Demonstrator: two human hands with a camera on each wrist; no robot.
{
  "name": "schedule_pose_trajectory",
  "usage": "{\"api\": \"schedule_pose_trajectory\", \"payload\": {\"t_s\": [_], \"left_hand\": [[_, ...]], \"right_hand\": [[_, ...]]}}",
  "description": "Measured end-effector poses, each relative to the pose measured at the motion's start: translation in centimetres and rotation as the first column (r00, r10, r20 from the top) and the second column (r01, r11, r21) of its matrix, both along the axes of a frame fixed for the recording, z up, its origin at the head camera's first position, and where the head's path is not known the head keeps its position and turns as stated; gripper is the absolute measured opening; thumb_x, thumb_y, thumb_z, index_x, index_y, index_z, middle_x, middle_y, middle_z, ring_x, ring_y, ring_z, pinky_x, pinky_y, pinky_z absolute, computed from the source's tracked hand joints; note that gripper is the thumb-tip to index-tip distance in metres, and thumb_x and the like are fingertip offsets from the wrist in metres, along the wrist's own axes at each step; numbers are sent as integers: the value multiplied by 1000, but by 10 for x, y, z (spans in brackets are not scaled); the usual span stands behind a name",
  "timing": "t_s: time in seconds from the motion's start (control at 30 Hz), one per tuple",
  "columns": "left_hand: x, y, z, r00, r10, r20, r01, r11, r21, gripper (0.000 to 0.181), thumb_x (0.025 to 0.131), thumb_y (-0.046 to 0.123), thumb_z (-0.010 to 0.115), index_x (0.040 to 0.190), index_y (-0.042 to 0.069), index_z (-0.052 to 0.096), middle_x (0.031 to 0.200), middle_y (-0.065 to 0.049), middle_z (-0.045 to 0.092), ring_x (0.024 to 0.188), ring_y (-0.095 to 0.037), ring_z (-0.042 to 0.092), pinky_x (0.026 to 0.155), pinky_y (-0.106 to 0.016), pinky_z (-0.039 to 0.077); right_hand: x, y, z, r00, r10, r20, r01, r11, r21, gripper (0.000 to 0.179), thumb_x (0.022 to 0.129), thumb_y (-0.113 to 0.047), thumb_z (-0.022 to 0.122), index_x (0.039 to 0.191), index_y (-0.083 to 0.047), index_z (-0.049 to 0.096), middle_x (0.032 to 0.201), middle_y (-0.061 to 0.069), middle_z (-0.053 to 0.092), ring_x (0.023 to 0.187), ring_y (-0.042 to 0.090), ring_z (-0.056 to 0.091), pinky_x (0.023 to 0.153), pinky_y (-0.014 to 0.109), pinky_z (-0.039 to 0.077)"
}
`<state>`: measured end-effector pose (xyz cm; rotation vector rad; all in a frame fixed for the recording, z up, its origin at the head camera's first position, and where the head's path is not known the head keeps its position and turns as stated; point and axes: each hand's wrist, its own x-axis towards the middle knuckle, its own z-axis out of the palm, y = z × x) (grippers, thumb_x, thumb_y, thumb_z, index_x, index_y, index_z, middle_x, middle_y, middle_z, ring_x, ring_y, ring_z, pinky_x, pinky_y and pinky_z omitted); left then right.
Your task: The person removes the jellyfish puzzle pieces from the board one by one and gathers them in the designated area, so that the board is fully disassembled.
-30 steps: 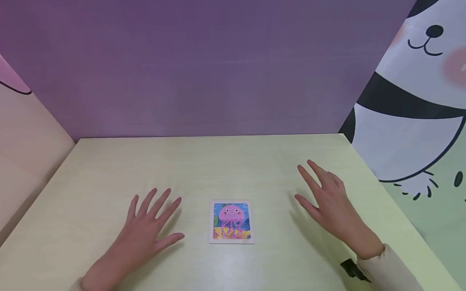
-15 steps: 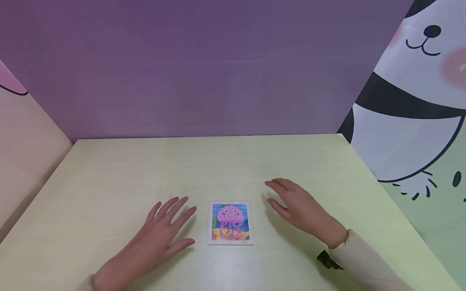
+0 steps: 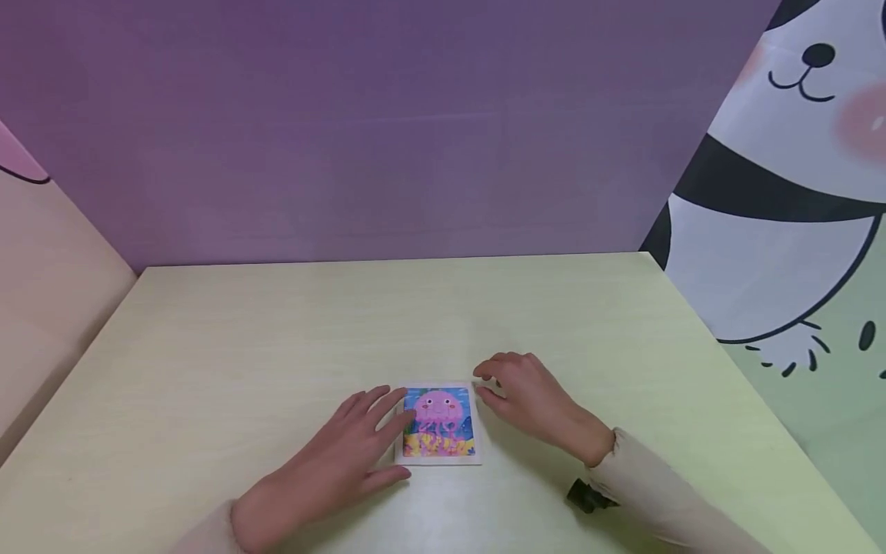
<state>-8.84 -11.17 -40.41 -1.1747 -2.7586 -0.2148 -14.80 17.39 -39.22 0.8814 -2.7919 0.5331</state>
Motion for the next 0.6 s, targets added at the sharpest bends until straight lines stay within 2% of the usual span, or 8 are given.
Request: {"api": "schedule_pose_trajectory", "payload": {"t_s": [0.1,0.2,0.33,0.43,0.6], "left_hand": [[-2,7,0,999,-24,29,24,1000,-1,65,91,48,69,141,8,55,151,-15,44,139,-36,40,112,-45,35],[-4,12,1,996,-36,81,36,999,2,65,91,45,70,141,7,55,151,-16,44,141,-34,40,111,-41,38],[-7,16,1,989,-42,142,43,999,-8,60,92,40,71,141,9,56,152,-16,44,141,-32,40,106,-40,44],[-8,17,2,988,-41,150,46,999,-28,56,92,38,70,140,10,58,150,-15,47,140,-32,42,101,-39,48],[-8,18,3,989,-42,138,48,998,-37,54,93,38,70,139,11,60,148,-14,50,139,-31,44,99,-39,50]], "right_hand": [[0,-6,-1,994,9,111,-8,1000,-10,13,88,-7,73,100,-5,75,97,4,72,81,15,66,73,30,54],[1,-9,-2,986,11,168,-12,1000,7,13,89,-8,71,101,-5,75,97,2,70,83,15,63,74,30,53],[3,-12,-2,981,19,191,-25,999,29,17,90,-9,70,105,-5,75,102,4,68,94,19,62,83,38,53],[5,-13,-2,980,22,196,-28,999,30,21,90,-11,71,110,-4,73,107,5,66,101,21,61,88,41,52],[8,-12,-3,979,14,204,-17,1000,15,23,90,-12,72,112,-5,73,107,3,63,99,18,58,84,38,51]]}}
